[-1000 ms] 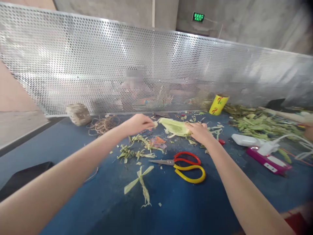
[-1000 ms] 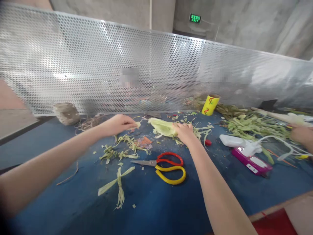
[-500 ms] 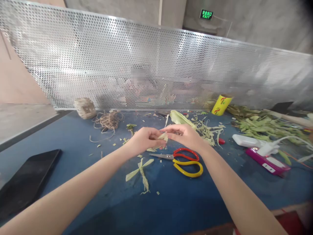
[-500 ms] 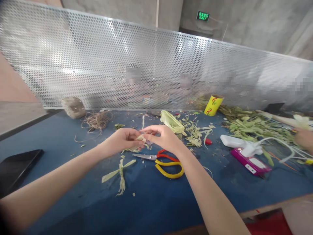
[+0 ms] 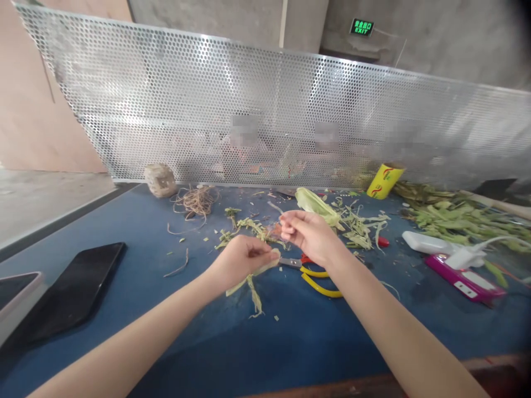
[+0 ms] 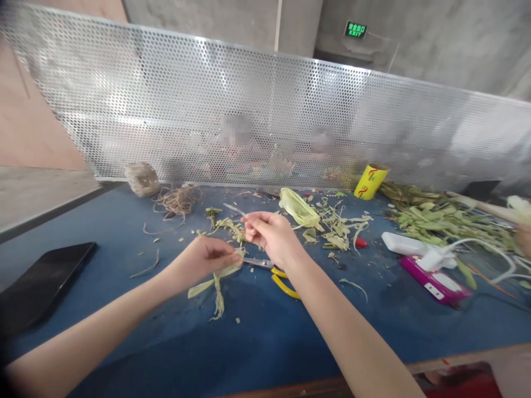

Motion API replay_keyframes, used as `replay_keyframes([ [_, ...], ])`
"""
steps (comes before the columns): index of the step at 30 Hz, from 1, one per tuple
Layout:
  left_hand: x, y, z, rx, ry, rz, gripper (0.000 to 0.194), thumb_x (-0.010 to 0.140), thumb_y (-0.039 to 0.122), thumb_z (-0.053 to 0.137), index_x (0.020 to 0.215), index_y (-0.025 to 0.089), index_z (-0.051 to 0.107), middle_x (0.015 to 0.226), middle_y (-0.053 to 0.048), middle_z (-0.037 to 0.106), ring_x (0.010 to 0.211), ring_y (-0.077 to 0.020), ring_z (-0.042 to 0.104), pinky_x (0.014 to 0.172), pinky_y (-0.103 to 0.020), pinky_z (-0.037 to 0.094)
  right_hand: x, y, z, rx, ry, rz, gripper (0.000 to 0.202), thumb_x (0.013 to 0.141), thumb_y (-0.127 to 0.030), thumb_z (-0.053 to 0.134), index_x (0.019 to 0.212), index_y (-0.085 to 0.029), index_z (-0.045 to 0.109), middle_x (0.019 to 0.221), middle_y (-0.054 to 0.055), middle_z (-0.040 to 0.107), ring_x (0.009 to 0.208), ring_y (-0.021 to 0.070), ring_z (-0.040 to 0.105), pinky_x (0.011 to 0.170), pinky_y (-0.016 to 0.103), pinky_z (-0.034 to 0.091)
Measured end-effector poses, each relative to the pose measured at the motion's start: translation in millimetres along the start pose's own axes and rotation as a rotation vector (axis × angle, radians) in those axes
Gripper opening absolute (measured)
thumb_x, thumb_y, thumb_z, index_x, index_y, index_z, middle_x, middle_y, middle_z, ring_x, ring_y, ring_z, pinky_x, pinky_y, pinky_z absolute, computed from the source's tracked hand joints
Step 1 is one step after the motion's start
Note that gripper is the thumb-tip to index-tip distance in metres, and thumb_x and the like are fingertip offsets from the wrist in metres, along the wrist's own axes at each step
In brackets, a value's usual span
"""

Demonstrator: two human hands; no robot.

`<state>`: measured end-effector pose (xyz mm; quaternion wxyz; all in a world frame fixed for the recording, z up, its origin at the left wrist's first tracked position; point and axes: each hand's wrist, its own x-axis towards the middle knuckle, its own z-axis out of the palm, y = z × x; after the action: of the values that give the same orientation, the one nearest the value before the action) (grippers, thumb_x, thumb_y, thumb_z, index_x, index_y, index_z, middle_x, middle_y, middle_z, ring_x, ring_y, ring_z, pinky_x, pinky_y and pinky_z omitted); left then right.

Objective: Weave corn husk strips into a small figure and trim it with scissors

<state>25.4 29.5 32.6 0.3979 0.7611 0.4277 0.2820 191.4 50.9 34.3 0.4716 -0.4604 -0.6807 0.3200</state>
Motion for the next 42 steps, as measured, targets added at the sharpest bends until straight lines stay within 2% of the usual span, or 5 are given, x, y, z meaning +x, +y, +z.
replay_keyframes([
  [9,-18.8,-0.8,-11.7,-0.325,0.114,-0.072,0.02,0.075,0.034,0.057,0.086,0.018,0.062,0.079,-0.002,0.07,0.075,-0.0154,0.063,0.068,-0.024,0.046,19.5,22.6,-65.7,-0.407,0.42,0.025,0.026,0.076,-0.02,0.048,0.091,-0.007,0.064,0.093,0.019,0.063,0.097,0.0312,0.056,0.088,0.049,0.036],
  [13,-23.8,0.7,-11.1,-0.435,0.117,-0.091,0.017,0.078,0.033,0.054,0.088,0.019,0.051,0.072,-0.001,0.07,0.069,-0.0153,0.065,0.067,-0.027,0.048,7.6,11.2,-38.4,-0.488,0.293,-0.032,0.026,0.074,-0.018,0.052,0.096,-0.013,0.065,0.105,0.015,0.062,0.105,0.0288,0.053,0.093,0.044,0.035],
  [19,-25.7,-9.6,-13.3,-0.419,0.181,-0.072,0.011,0.079,0.026,0.052,0.074,0.018,0.046,0.064,0.0,0.066,0.065,-0.014,0.062,0.065,-0.026,0.046,-20.2,-21.7,28.4,-0.198,-0.245,-0.131,0.018,0.078,-0.026,0.054,0.089,-0.021,0.067,0.074,0.0,0.069,0.062,0.0118,0.064,0.059,0.021,0.051],
  [27,-27.9,-14.2,-10.7,-0.485,0.099,-0.11,0.013,0.076,0.026,0.057,0.075,0.016,0.05,0.064,0.0,0.062,0.063,-0.0136,0.059,0.066,-0.028,0.046,-32.2,-14.1,30.9,-0.168,-0.08,-0.269,0.02,0.075,-0.013,0.055,0.087,-0.021,0.069,0.082,0.0,0.07,0.062,0.0099,0.06,0.055,0.02,0.048],
  [42,-31.5,-13.5,-12.7,-0.66,-0.009,-0.246,0.018,0.073,0.03,0.062,0.074,0.013,0.055,0.071,-0.003,0.065,0.071,-0.0147,0.061,0.072,-0.03,0.047,-38.7,-9.6,28.3,-0.191,-0.127,-0.313,0.017,0.075,-0.015,0.056,0.081,-0.023,0.069,0.072,-0.001,0.067,0.062,0.0108,0.057,0.058,0.022,0.045],
])
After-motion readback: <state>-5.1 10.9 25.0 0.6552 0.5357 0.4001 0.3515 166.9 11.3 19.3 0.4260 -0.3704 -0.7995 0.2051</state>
